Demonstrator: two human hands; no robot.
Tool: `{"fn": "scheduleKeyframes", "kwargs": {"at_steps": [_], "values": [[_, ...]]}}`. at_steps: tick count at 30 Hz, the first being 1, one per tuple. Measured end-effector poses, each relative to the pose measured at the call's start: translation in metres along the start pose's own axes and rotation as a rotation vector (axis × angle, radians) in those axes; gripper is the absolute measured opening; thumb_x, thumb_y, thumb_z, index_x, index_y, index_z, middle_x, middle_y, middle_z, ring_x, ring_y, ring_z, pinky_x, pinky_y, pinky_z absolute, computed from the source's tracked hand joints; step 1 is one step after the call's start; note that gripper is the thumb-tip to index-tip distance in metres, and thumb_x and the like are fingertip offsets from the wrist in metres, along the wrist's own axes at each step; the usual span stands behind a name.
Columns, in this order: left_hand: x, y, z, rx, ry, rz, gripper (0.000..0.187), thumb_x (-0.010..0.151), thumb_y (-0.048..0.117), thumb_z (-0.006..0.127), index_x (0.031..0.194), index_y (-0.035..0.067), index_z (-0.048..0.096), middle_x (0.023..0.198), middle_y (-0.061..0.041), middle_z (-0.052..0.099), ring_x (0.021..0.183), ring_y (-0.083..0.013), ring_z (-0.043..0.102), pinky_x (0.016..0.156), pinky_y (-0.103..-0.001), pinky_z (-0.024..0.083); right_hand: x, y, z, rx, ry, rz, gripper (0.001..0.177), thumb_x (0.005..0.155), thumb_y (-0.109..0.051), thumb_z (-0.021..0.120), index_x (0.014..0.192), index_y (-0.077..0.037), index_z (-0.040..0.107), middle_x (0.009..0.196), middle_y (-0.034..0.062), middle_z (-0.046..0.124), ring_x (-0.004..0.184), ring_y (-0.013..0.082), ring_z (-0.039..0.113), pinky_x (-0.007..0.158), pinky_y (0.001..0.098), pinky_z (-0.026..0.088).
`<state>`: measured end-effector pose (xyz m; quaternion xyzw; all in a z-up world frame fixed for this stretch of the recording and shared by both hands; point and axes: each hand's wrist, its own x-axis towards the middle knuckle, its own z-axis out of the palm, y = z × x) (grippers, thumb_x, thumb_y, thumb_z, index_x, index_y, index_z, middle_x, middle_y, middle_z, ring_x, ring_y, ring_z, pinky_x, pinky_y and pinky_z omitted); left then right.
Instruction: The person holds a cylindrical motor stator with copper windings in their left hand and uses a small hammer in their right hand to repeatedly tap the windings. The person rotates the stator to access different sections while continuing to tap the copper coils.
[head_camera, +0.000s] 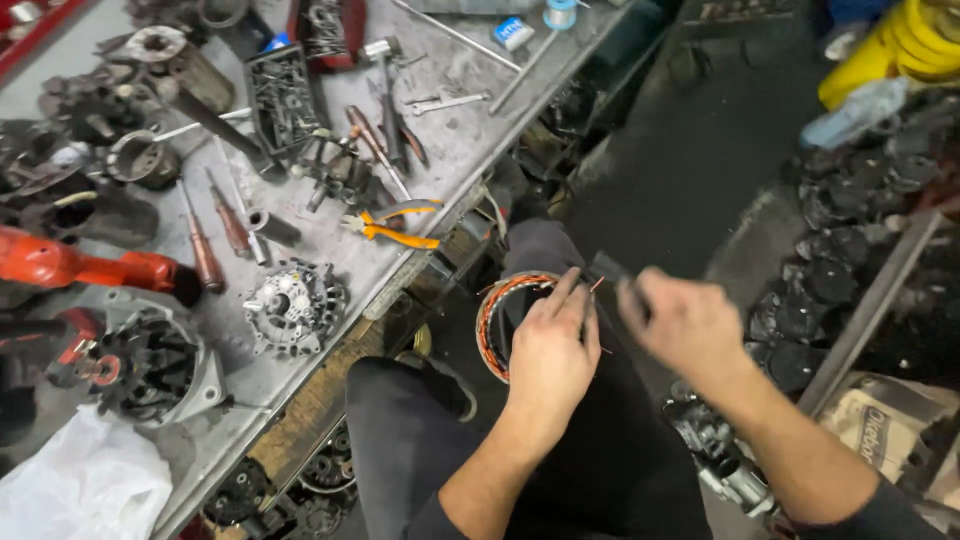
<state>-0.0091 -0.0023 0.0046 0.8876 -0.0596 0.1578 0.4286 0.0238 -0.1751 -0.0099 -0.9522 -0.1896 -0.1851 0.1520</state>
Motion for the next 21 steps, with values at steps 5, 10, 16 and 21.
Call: {"fn": "scheduleKeyframes", "kwargs": {"at_steps": [5,10,16,21], "values": [[-0.001,-0.002,0.002,0.008,0.032,0.025,0.024,0.094,0.009,0.065,0.112,-0.004,0.071,0.131,-0.02,0.069,0.102,-0.0365,0.07,0.092,-0.043,0.057,0.004,0.002,0.002,-0.054,-0.035,0.081,0.039,0.098,-0.035,0.069,0.07,-0.012,0.056,0.058,0.0148,0.061,0.054,0.0395,0.065,0.05,0.0499,0.053],[-0.005,0.001,0.002,0.041,0.033,-0.011,0.022,0.095,0.009,0.065,0.111,-0.003,0.072,0.131,-0.02,0.069,0.102,-0.036,0.07,0.091,-0.042,0.056,0.013,0.003,-0.005,-0.107,-0.039,0.14,0.041,0.099,-0.037,0.071,0.07,-0.011,0.056,0.064,0.016,0.064,0.057,0.0402,0.065,0.048,0.0484,0.053],[0.001,0.007,0.007,0.082,-0.035,0.003,0.028,0.095,0.01,0.062,0.117,-0.005,0.069,0.134,-0.022,0.066,0.095,-0.0366,0.069,0.086,-0.044,0.057,0.007,0.018,-0.01,-0.06,-0.038,-0.044,0.038,0.097,-0.033,0.069,0.07,-0.01,0.055,0.062,0.0158,0.062,0.055,0.04,0.064,0.051,0.0498,0.053],[0.0,0.012,0.016,0.183,-0.038,0.007,0.028,0.095,0.011,0.062,0.117,-0.005,0.069,0.136,-0.021,0.066,0.095,-0.033,0.069,0.08,-0.042,0.058,-0.005,0.006,-0.016,-0.048,-0.07,-0.006,0.034,0.09,-0.034,0.069,0.069,-0.011,0.055,0.06,0.0146,0.062,0.055,0.0394,0.064,0.049,0.0493,0.052]]}}
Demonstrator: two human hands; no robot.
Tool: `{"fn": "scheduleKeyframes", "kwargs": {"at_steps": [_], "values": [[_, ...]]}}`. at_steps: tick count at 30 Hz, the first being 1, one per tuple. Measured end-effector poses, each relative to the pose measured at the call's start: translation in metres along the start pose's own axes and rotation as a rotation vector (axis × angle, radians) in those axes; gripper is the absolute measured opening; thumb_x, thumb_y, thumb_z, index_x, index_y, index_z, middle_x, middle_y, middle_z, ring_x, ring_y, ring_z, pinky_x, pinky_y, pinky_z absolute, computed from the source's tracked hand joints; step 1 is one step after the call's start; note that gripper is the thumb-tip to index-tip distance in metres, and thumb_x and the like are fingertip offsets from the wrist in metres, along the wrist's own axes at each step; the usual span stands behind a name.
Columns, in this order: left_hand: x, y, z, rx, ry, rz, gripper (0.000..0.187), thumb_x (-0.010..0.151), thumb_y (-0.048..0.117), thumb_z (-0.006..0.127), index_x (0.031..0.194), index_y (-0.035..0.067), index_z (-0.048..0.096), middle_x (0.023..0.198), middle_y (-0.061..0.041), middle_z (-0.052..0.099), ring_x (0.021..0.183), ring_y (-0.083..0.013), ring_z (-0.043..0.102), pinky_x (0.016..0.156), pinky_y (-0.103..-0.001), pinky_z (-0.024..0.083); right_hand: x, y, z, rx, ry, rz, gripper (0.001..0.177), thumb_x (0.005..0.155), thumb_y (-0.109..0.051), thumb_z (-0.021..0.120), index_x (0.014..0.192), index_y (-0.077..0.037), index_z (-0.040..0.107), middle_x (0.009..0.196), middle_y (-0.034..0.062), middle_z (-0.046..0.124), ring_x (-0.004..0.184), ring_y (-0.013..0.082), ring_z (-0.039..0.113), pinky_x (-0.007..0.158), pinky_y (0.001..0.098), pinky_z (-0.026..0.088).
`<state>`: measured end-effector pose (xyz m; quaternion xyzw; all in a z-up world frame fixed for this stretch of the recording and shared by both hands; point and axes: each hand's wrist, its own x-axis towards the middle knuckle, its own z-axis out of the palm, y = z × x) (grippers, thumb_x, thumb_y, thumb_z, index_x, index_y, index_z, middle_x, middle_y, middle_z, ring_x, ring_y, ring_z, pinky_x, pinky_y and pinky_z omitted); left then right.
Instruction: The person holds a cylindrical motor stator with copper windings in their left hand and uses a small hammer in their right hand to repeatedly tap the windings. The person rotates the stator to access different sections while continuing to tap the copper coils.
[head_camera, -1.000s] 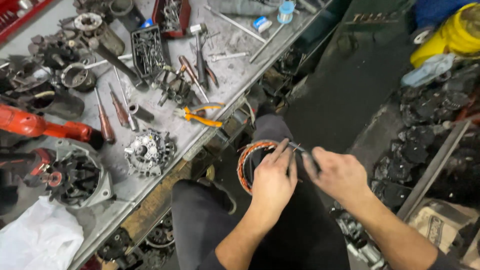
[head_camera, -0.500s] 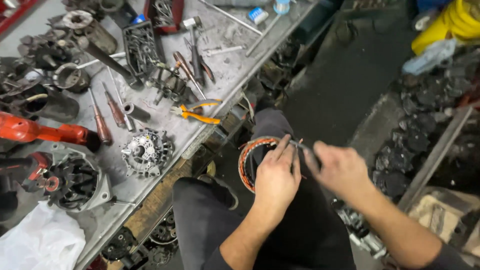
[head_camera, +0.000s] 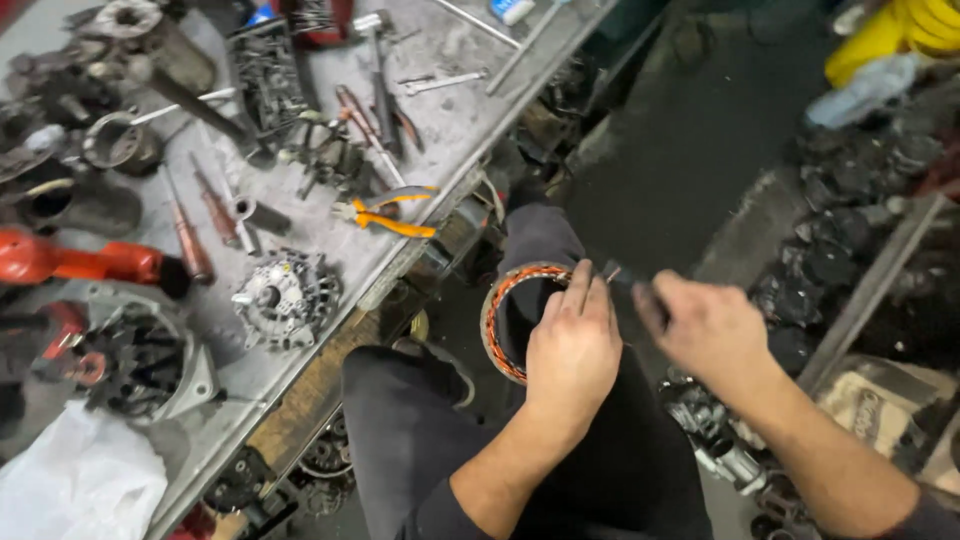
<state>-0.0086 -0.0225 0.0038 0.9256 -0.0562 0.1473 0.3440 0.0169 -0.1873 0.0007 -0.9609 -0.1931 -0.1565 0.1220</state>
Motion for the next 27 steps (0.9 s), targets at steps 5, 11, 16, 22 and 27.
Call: {"fn": "scheduleKeyframes", "kwargs": {"at_steps": [5,11,16,22,27], "values": [[-0.001,0.003,0.003,0.071,0.017,0.038,0.033,0.087,0.008,0.063,0.116,-0.006,0.069,0.134,-0.021,0.068,0.096,-0.0316,0.07,0.078,-0.04,0.059,0.006,0.002,-0.002,-0.067,-0.032,0.096,0.038,0.097,-0.035,0.069,0.07,-0.011,0.057,0.059,0.015,0.062,0.054,0.0395,0.064,0.048,0.0496,0.052],[-0.007,-0.003,0.006,0.053,0.05,0.054,0.032,0.089,0.009,0.063,0.117,-0.005,0.069,0.131,-0.021,0.069,0.094,-0.0321,0.071,0.079,-0.039,0.059,0.01,0.003,-0.001,0.003,-0.02,0.096,0.039,0.096,-0.032,0.07,0.068,-0.009,0.055,0.059,0.0172,0.06,0.055,0.0398,0.064,0.05,0.049,0.052],[-0.002,-0.003,0.003,0.059,0.003,0.015,0.025,0.093,0.011,0.063,0.113,-0.003,0.07,0.131,-0.018,0.07,0.092,-0.0329,0.07,0.078,-0.041,0.059,0.008,0.006,0.002,0.044,0.038,-0.02,0.034,0.093,-0.029,0.071,0.07,-0.008,0.056,0.057,0.0156,0.06,0.054,0.0396,0.064,0.049,0.0489,0.052],[0.001,-0.006,-0.006,-0.025,-0.023,0.029,0.024,0.094,0.011,0.062,0.113,-0.003,0.069,0.131,-0.018,0.07,0.094,-0.0353,0.07,0.081,-0.044,0.058,-0.001,0.001,0.014,0.137,-0.009,-0.032,0.035,0.092,-0.031,0.071,0.07,-0.009,0.055,0.058,0.0156,0.06,0.053,0.0381,0.064,0.05,0.0487,0.053],[0.0,-0.024,-0.016,-0.269,0.107,0.039,0.019,0.091,0.007,0.069,0.107,-0.001,0.074,0.118,-0.019,0.073,0.104,-0.0358,0.073,0.093,-0.041,0.058,0.014,0.008,0.026,0.138,0.033,0.017,0.031,0.088,-0.027,0.071,0.068,-0.009,0.057,0.062,0.0155,0.064,0.056,0.037,0.066,0.052,0.0476,0.053]]}}
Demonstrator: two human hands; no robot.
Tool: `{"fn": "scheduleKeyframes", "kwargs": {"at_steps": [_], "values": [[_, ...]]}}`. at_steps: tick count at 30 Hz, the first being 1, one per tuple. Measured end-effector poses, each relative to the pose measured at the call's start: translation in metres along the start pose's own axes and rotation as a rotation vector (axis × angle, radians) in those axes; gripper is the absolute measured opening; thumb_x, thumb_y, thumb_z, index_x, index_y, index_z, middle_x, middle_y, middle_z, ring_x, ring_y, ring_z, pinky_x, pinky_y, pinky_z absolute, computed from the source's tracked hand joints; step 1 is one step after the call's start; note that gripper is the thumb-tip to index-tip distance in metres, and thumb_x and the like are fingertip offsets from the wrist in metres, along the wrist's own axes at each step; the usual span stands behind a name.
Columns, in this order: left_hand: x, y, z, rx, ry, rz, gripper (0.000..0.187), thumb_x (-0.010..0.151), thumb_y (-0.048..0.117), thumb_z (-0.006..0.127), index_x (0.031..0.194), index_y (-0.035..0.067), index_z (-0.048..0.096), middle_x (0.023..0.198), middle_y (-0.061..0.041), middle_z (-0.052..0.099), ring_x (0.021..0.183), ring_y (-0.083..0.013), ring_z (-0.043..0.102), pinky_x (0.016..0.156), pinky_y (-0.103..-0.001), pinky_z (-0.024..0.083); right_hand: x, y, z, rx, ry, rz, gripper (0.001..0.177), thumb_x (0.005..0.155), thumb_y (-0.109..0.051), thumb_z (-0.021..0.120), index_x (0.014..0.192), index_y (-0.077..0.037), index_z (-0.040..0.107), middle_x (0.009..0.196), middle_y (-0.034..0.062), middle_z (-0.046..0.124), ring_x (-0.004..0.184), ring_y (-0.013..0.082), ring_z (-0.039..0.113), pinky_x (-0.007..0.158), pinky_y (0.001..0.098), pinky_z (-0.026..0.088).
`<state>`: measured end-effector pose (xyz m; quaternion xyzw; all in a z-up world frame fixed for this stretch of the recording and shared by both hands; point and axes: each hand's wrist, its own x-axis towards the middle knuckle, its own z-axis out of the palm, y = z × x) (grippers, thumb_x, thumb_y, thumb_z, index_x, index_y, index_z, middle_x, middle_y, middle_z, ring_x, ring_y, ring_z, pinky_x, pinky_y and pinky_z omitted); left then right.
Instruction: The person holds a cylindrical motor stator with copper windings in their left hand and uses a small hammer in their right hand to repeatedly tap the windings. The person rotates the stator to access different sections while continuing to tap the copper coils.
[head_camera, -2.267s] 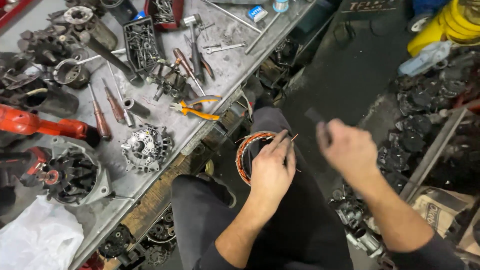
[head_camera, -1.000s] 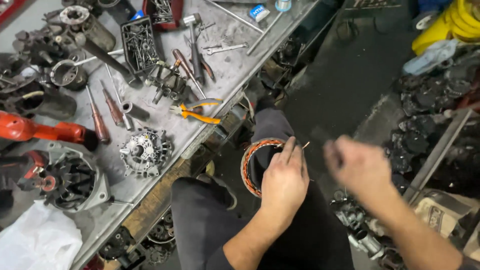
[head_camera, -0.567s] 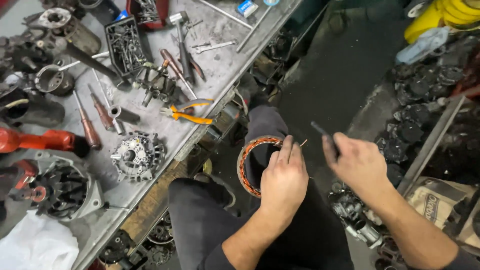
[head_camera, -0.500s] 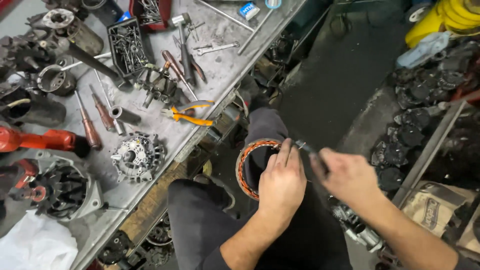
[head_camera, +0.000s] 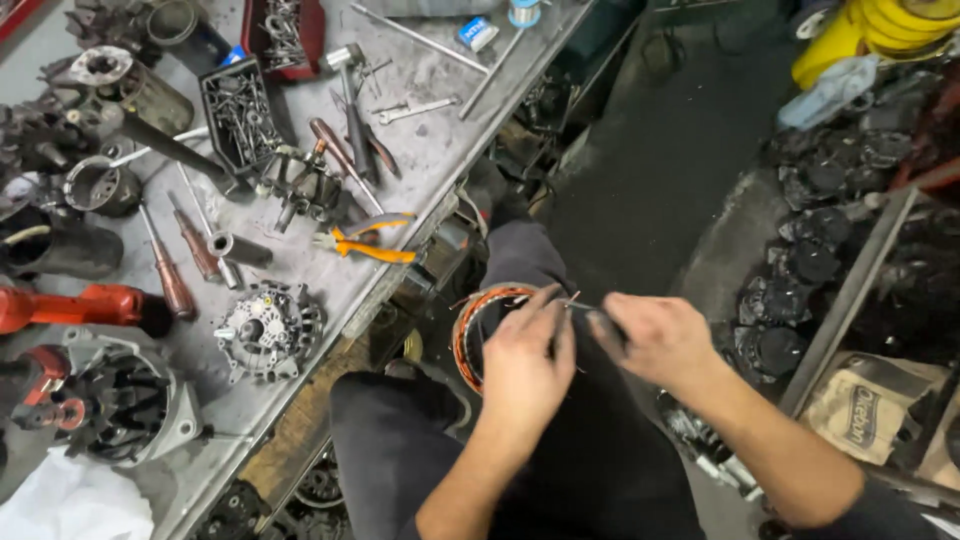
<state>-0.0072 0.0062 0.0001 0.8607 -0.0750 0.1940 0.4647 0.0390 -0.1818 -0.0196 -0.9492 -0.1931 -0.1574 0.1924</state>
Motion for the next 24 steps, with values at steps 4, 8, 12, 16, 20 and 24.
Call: {"fn": "scheduleKeyframes", "kwargs": {"at_steps": [4,8,12,16,20,24], "values": [[0.008,-0.008,-0.017,-0.135,-0.033,-0.066,0.017,0.093,0.006,0.069,0.107,-0.002,0.073,0.118,-0.018,0.075,0.108,-0.0333,0.075,0.096,-0.037,0.059,0.007,-0.002,0.021,0.087,0.04,-0.347,0.024,0.087,-0.024,0.071,0.078,-0.006,0.059,0.072,0.0122,0.064,0.064,0.0314,0.068,0.058,0.0411,0.056],[0.005,-0.017,-0.026,-0.212,-0.034,-0.043,0.017,0.094,0.006,0.069,0.108,-0.002,0.073,0.118,-0.017,0.076,0.108,-0.0311,0.076,0.097,-0.036,0.059,0.014,-0.014,0.037,0.181,0.158,-0.36,0.024,0.088,-0.019,0.072,0.076,-0.006,0.057,0.071,0.0106,0.061,0.065,0.0309,0.066,0.057,0.0404,0.053],[0.001,-0.017,-0.032,-0.254,-0.047,-0.077,0.016,0.096,0.007,0.069,0.109,-0.001,0.074,0.118,-0.015,0.077,0.109,-0.0277,0.077,0.098,-0.035,0.059,0.015,-0.006,0.037,0.149,0.16,-0.125,0.029,0.093,-0.016,0.071,0.072,-0.006,0.053,0.066,0.0152,0.057,0.061,0.0358,0.062,0.055,0.0438,0.048],[0.003,-0.023,-0.041,-0.278,-0.047,-0.028,0.018,0.098,0.004,0.066,0.114,0.0,0.073,0.12,-0.015,0.076,0.111,-0.0283,0.075,0.098,-0.035,0.057,0.023,0.003,0.032,0.143,0.158,0.017,0.03,0.102,-0.014,0.07,0.078,-0.004,0.054,0.065,0.0166,0.055,0.06,0.0373,0.061,0.056,0.0452,0.047],[0.012,-0.026,-0.045,-0.391,-0.302,-0.241,0.028,0.102,0.006,0.058,0.128,0.004,0.068,0.108,-0.012,0.077,0.095,-0.0234,0.075,0.088,-0.033,0.059,0.007,-0.005,0.026,0.346,0.007,-0.1,0.027,0.097,-0.02,0.07,0.08,-0.004,0.056,0.066,0.0163,0.056,0.06,0.0374,0.06,0.055,0.0447,0.047],[0.021,-0.027,-0.053,-0.385,-0.373,-0.038,0.035,0.102,0.004,0.059,0.137,0.003,0.062,0.119,-0.014,0.072,0.109,-0.0242,0.07,0.097,-0.034,0.054,0.001,-0.001,0.027,0.4,-0.162,0.031,0.03,0.096,-0.027,0.071,0.081,-0.004,0.059,0.062,0.0154,0.055,0.054,0.0356,0.058,0.052,0.0429,0.045]]}}
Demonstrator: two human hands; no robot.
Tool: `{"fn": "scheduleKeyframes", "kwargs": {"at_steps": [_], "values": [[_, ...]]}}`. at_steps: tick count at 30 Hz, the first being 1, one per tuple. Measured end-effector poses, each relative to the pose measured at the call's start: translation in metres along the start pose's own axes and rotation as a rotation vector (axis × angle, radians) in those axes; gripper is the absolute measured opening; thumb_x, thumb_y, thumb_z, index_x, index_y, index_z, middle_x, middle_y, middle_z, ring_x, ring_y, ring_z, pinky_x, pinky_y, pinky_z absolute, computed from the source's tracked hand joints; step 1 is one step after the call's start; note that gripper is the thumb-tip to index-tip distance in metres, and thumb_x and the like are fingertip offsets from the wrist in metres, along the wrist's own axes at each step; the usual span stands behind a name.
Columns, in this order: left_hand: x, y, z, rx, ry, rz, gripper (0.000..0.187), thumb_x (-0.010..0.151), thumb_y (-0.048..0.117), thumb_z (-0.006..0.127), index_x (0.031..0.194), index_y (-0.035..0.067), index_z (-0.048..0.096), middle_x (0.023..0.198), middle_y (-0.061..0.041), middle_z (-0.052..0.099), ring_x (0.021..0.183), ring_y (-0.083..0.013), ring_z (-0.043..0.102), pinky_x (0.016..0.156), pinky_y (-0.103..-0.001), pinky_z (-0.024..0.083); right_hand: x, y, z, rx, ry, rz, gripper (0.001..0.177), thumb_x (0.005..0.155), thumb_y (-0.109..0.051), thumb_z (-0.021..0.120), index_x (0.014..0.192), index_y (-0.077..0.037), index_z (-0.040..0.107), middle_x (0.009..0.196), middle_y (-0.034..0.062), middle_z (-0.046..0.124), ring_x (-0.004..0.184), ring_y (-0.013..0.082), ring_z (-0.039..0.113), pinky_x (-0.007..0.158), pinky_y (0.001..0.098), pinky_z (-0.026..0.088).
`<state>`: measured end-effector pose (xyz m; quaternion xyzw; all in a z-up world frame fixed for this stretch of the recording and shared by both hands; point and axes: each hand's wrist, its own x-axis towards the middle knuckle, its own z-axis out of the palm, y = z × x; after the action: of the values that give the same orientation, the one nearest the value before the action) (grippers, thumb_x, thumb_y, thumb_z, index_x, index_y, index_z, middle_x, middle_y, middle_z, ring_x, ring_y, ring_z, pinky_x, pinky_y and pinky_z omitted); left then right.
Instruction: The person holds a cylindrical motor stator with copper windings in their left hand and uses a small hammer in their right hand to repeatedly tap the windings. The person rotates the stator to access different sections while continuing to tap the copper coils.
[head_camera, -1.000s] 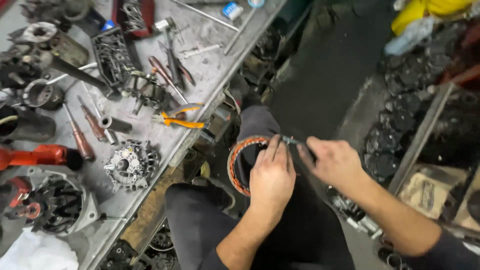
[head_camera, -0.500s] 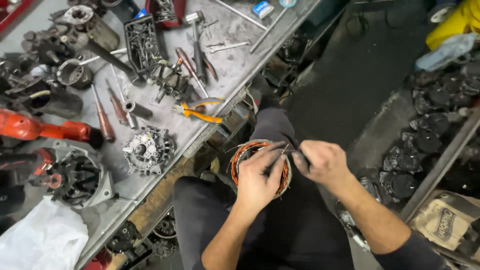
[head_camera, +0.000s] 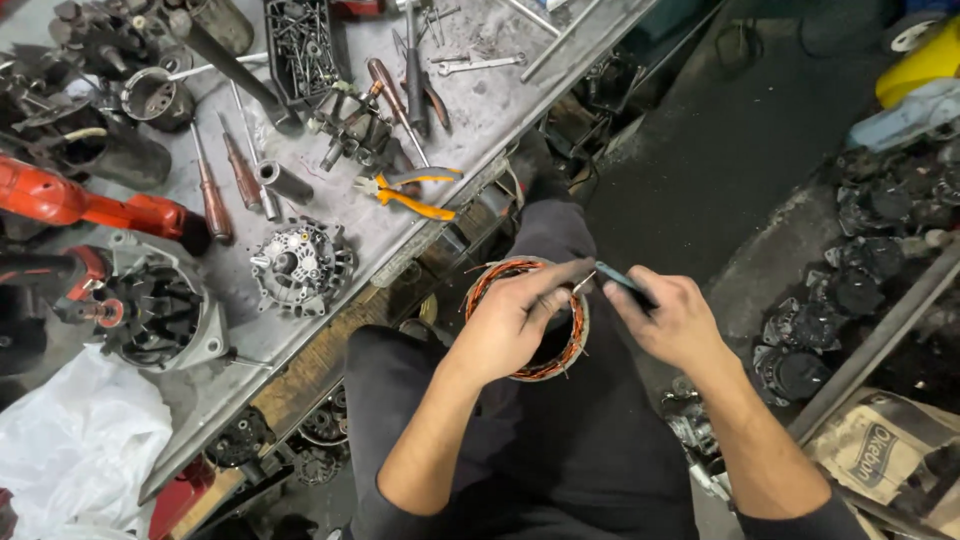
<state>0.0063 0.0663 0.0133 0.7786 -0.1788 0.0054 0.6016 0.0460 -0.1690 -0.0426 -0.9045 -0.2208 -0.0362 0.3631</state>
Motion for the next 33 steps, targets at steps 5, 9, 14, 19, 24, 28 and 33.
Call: {"fn": "scheduleKeyframes", "kwargs": {"at_steps": [5,9,14,19,24,28,33], "values": [[0.006,0.006,0.0,-0.009,-0.033,-0.072,0.029,0.1,0.001,0.061,0.129,0.003,0.062,0.104,-0.011,0.072,0.101,-0.0222,0.071,0.094,-0.032,0.055,-0.005,0.003,-0.005,0.005,-0.031,0.023,0.027,0.095,-0.027,0.071,0.084,-0.004,0.061,0.063,0.0146,0.056,0.055,0.0336,0.058,0.053,0.0413,0.046],[0.002,-0.013,0.01,-0.307,0.056,-0.12,0.02,0.101,-0.004,0.058,0.121,0.0,0.056,0.107,-0.009,0.073,0.105,-0.0193,0.073,0.097,-0.031,0.056,-0.006,-0.001,-0.008,0.043,-0.101,0.156,0.027,0.095,-0.026,0.071,0.084,-0.003,0.062,0.061,0.0149,0.054,0.05,0.0297,0.055,0.05,0.0399,0.045],[-0.001,-0.023,0.023,-0.318,0.175,-0.128,0.019,0.1,-0.003,0.063,0.118,-0.001,0.058,0.118,-0.012,0.075,0.113,-0.0188,0.071,0.1,-0.031,0.055,-0.002,-0.003,-0.01,0.158,-0.046,0.047,0.015,0.098,-0.015,0.063,0.094,-0.001,0.063,0.072,0.0121,0.062,0.06,0.0239,0.061,0.058,0.0357,0.048],[-0.013,0.005,0.035,0.001,0.427,-0.08,0.018,0.095,0.004,0.072,0.113,0.001,0.072,0.124,-0.013,0.075,0.112,-0.0198,0.075,0.097,-0.031,0.057,0.007,-0.018,-0.014,0.208,-0.02,-0.061,0.01,0.102,-0.007,0.057,0.1,0.001,0.064,0.086,0.0118,0.067,0.074,0.0222,0.066,0.07,0.0329,0.052],[-0.026,0.011,0.044,-0.106,0.778,-0.326,0.015,0.086,0.011,0.08,0.099,0.003,0.078,0.102,-0.008,0.077,0.091,-0.0164,0.076,0.082,-0.029,0.061,0.005,-0.029,-0.005,0.333,-0.125,0.106,0.017,0.1,-0.009,0.06,0.112,0.001,0.067,0.09,0.0106,0.074,0.083,0.016,0.068,0.078,0.0317,0.054],[-0.036,-0.008,0.054,-0.257,0.8,-0.449,0.016,0.09,0.012,0.08,0.103,0.003,0.079,0.095,-0.007,0.081,0.086,-0.0157,0.075,0.082,-0.029,0.06,-0.006,-0.021,0.008,0.578,-0.108,0.054,0.018,0.102,-0.011,0.061,0.115,0.002,0.066,0.104,0.0054,0.073,0.097,0.0111,0.065,0.088,0.0274,0.051],[-0.032,0.011,0.045,0.006,0.649,-0.214,0.028,0.094,0.02,0.076,0.118,0.005,0.075,0.106,-0.01,0.078,0.091,-0.0187,0.079,0.082,-0.03,0.061,-0.004,-0.011,0.008,0.735,-0.145,0.478,0.026,0.107,-0.024,0.054,0.115,-0.002,0.066,0.07,-0.0036,0.046,0.059,0.0028,0.037,0.051,0.0217,0.03]]}}
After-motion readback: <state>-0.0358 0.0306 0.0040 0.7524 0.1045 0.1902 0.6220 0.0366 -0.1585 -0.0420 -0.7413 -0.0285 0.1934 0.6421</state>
